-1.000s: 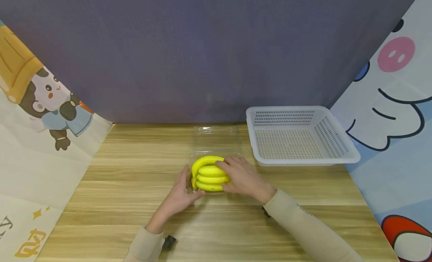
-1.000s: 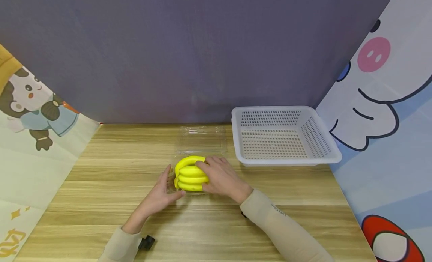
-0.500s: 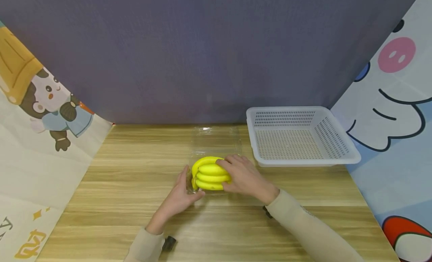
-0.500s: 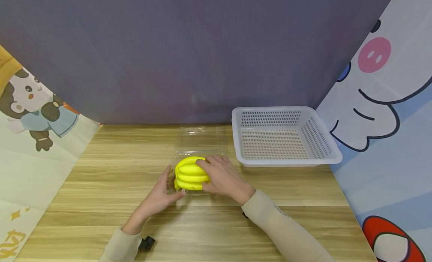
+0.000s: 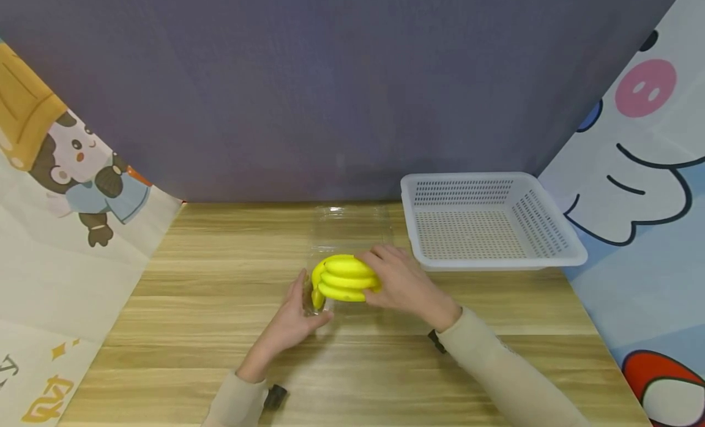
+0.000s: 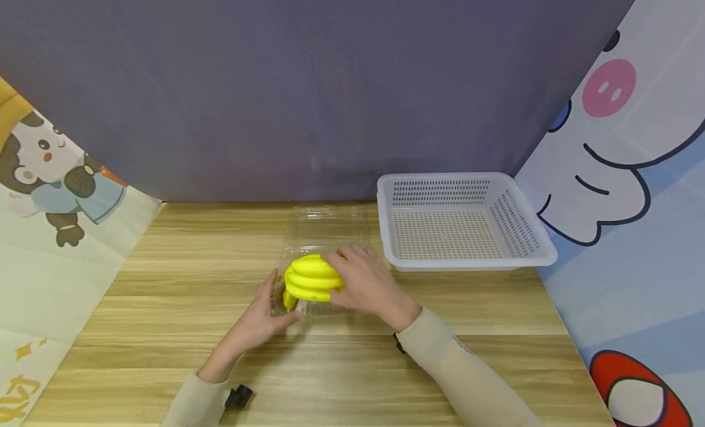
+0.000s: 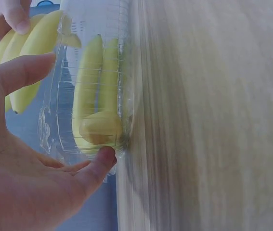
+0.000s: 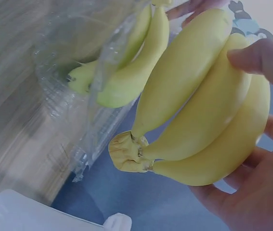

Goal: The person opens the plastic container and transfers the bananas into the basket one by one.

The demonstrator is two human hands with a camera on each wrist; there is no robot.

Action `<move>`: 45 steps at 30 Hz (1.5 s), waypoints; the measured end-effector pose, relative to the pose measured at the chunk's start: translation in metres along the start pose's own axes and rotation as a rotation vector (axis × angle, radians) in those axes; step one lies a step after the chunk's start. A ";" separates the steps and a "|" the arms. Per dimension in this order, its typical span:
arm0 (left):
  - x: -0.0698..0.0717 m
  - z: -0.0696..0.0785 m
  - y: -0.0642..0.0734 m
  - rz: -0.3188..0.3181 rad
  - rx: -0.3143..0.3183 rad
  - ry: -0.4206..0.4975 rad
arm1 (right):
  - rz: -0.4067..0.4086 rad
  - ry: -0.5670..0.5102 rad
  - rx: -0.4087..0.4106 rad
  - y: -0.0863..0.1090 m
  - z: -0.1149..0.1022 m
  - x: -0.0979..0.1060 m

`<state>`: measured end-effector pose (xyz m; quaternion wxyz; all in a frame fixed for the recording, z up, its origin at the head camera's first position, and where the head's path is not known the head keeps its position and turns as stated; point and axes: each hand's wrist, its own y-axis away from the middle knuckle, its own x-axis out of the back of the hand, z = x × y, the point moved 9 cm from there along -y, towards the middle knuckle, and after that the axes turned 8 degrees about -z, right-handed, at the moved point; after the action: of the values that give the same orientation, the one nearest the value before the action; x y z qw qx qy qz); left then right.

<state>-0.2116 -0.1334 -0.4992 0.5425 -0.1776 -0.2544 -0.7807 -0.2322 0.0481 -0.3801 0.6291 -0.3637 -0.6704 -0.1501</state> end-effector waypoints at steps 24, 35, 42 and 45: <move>-0.002 0.002 0.000 -0.007 0.003 -0.024 | 0.096 0.008 -0.004 0.021 0.002 0.029; -0.003 0.000 0.000 0.002 0.001 -0.025 | 0.178 0.035 0.013 0.025 0.003 0.048; -0.001 0.001 0.001 0.004 0.010 -0.023 | 0.186 0.053 0.017 0.024 0.007 0.056; -0.001 0.002 0.001 0.004 0.007 -0.020 | 0.184 0.062 0.017 0.024 0.009 0.059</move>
<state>-0.2102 -0.1323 -0.4977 0.5421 -0.1840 -0.2625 -0.7768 -0.2191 0.0882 -0.3319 0.6638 -0.4136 -0.6156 -0.0971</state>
